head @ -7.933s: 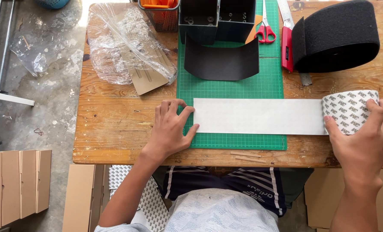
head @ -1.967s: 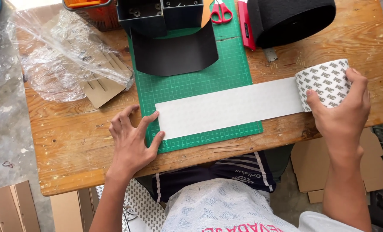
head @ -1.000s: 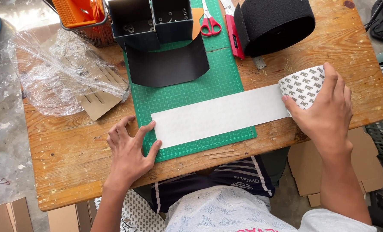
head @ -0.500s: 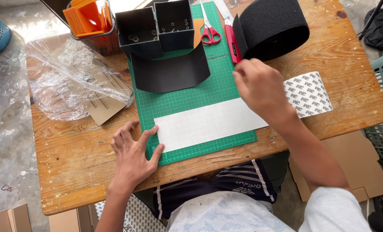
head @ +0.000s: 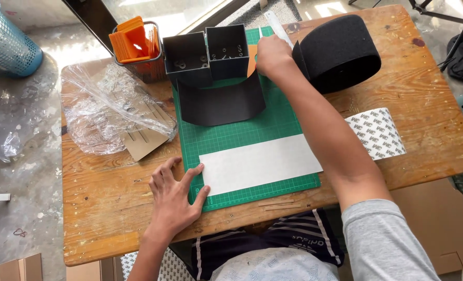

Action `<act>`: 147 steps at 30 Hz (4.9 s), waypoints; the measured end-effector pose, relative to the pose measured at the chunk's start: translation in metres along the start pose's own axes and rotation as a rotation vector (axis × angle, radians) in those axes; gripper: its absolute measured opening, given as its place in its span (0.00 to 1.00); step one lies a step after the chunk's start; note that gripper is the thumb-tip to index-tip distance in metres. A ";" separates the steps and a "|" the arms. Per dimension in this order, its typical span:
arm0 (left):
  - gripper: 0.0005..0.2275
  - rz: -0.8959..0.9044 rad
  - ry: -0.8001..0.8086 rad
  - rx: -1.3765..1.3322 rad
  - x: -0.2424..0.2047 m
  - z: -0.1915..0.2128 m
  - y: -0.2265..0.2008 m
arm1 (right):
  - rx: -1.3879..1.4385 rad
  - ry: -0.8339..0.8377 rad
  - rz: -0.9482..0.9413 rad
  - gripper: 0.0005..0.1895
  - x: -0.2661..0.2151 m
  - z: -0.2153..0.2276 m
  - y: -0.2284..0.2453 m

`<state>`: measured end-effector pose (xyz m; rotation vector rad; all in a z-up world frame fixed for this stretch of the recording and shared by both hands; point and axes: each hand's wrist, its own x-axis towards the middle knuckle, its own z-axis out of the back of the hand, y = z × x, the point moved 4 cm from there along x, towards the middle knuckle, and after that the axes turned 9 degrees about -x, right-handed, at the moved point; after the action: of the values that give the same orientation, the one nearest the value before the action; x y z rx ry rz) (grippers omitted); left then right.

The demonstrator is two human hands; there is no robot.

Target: The person unrolls a black foam sheet on a green cutting mat and uses a metal ruler and a red utility knife to cut a rectangular piece. They then unroll a white adhesive tape, cut a strip with scissors, and use an orange plastic scraper to smooth the tape onto the mat.

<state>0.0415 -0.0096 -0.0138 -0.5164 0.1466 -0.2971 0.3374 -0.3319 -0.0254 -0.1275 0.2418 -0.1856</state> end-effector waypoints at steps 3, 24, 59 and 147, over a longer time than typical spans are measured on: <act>0.20 -0.003 -0.005 0.008 0.000 -0.001 0.001 | -0.005 0.072 -0.064 0.12 0.002 -0.002 0.002; 0.20 -0.026 -0.030 0.020 -0.001 -0.003 0.003 | 0.391 -0.738 0.279 0.09 -0.246 0.089 -0.052; 0.20 -0.038 -0.047 0.037 -0.002 0.000 -0.003 | 1.548 0.416 0.072 0.21 -0.428 -0.118 -0.142; 0.19 -0.023 -0.036 0.014 -0.002 0.000 -0.004 | 1.340 0.395 0.067 0.13 -0.422 -0.138 -0.143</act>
<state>0.0385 -0.0117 -0.0117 -0.5100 0.1037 -0.3104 -0.1231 -0.4021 -0.0422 1.2566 0.4679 -0.2733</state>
